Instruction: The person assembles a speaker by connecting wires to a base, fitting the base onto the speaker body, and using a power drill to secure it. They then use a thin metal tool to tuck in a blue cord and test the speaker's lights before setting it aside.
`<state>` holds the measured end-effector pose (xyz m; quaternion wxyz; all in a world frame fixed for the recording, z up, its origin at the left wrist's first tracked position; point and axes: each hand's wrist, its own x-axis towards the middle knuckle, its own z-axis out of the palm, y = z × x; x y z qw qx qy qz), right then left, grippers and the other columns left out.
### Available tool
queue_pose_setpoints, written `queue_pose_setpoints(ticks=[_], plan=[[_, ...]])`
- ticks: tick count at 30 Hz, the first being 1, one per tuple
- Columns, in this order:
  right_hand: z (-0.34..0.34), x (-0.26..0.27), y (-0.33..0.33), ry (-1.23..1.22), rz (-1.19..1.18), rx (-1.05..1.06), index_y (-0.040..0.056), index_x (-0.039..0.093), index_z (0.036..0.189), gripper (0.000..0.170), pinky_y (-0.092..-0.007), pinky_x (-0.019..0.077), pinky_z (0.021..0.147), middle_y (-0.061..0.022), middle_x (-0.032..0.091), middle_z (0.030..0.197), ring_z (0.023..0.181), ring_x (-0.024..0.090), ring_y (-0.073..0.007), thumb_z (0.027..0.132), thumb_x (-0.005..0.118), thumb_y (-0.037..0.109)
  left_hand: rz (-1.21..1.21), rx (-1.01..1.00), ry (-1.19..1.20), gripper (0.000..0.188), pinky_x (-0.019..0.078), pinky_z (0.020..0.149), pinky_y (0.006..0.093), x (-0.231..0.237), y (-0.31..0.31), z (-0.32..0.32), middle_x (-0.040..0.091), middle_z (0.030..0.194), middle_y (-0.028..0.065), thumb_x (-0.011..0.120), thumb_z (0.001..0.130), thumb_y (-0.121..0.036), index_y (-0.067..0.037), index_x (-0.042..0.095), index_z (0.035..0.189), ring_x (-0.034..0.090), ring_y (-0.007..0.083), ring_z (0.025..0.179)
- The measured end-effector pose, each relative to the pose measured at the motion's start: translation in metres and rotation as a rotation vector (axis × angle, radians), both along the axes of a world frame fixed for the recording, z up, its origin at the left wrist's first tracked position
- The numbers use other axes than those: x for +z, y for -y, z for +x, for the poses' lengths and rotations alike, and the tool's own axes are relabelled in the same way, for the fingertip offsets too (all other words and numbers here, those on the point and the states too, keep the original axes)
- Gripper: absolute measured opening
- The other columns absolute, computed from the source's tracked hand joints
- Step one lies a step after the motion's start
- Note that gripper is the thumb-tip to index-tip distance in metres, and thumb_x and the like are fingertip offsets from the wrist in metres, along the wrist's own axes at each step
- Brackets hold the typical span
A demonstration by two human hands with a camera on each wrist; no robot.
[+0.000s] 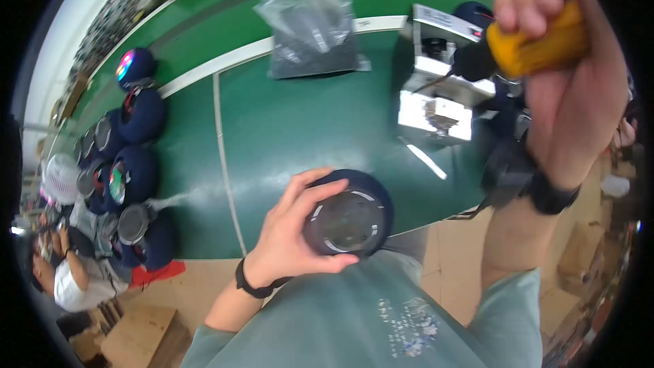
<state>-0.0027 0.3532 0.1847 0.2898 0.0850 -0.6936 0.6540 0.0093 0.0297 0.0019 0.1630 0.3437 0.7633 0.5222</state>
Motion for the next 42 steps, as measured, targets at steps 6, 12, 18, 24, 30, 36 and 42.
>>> queue_pose_setpoints(ticks=[6,12,18,24,30,36,42], plan=[[0.045,-0.074,0.008,-0.159,0.059,-0.128,-0.0044,0.041,0.161,0.090,-0.0324,0.0514,0.060,-0.0004,0.053,0.077,0.059,0.053,-0.0120,0.105,0.073,0.059,0.012,0.022,-0.028,0.096,0.0648,0.096,0.0464,-0.001,-0.008,-0.002,0.060,0.153,0.0139,0.104,0.060,-0.041,-0.017,0.071,0.147,0.070,0.0368,0.130],[0.026,-0.101,-0.011,-0.243,0.032,-0.081,-0.0029,0.053,0.137,0.049,-0.0321,0.0514,0.055,-0.0028,0.058,0.072,0.055,0.056,-0.0124,0.113,0.072,0.035,-0.001,0.027,-0.026,0.097,0.0661,0.096,0.0462,0.000,-0.010,-0.002,0.060,0.152,0.0154,0.105,0.058,-0.040,-0.016,0.071,0.146,0.073,0.0365,0.126],[0.023,-0.103,-0.004,-0.199,0.015,-0.093,-0.0018,0.057,0.128,0.035,-0.0318,0.0505,0.053,-0.0026,0.057,0.067,0.052,0.056,-0.0121,0.113,0.072,0.025,-0.010,0.033,-0.040,0.097,0.0663,0.097,0.0473,0.002,-0.012,-0.002,0.060,0.152,0.0171,0.105,0.057,-0.038,-0.014,0.072,0.145,0.074,0.0377,0.124],[0.021,-0.105,-0.002,-0.196,0.038,-0.118,-0.0002,0.059,0.123,0.029,-0.0312,0.0502,0.051,-0.0025,0.057,0.066,0.050,0.054,-0.0117,0.111,0.074,0.022,-0.012,0.035,-0.065,0.095,0.0661,0.098,0.0478,0.001,-0.012,-0.004,0.061,0.149,0.0190,0.105,0.057,-0.038,-0.013,0.073,0.143,0.074,0.0394,0.123],[0.011,-0.095,0.002,-0.105,-0.001,-0.148,0.0015,0.063,0.120,0.018,-0.0311,0.0494,0.051,-0.0030,0.058,0.066,0.049,0.055,-0.0126,0.111,0.074,0.013,-0.011,0.065,-0.044,0.095,0.0655,0.098,0.0477,0.000,-0.012,-0.001,0.061,0.149,0.0182,0.105,0.058,-0.039,-0.015,0.074,0.144,0.073,0.0385,0.124],[0.030,-0.087,0.014,0.066,-0.070,-0.062,0.0027,0.056,0.146,0.037,-0.0289,0.0443,0.052,0.0039,0.043,0.073,0.054,0.044,-0.0074,0.123,0.050,0.031,0.006,0.061,-0.018,0.094,0.0647,0.094,0.0478,-0.003,-0.011,-0.003,0.060,0.149,0.0157,0.104,0.057,-0.037,-0.018,0.074,0.145,0.070,0.0378,0.125],[0.014,-0.091,0.048,-0.160,-0.133,0.628,-0.0005,0.059,0.138,0.042,-0.0331,0.0559,0.063,-0.0020,0.059,0.078,0.065,0.062,-0.0144,0.117,0.061,0.035,0.002,0.044,-0.038,0.097,0.0649,0.093,0.0477,-0.003,-0.010,-0.003,0.059,0.149,0.0136,0.104,0.055,-0.034,-0.022,0.073,0.146,0.067,0.0372,0.130]])
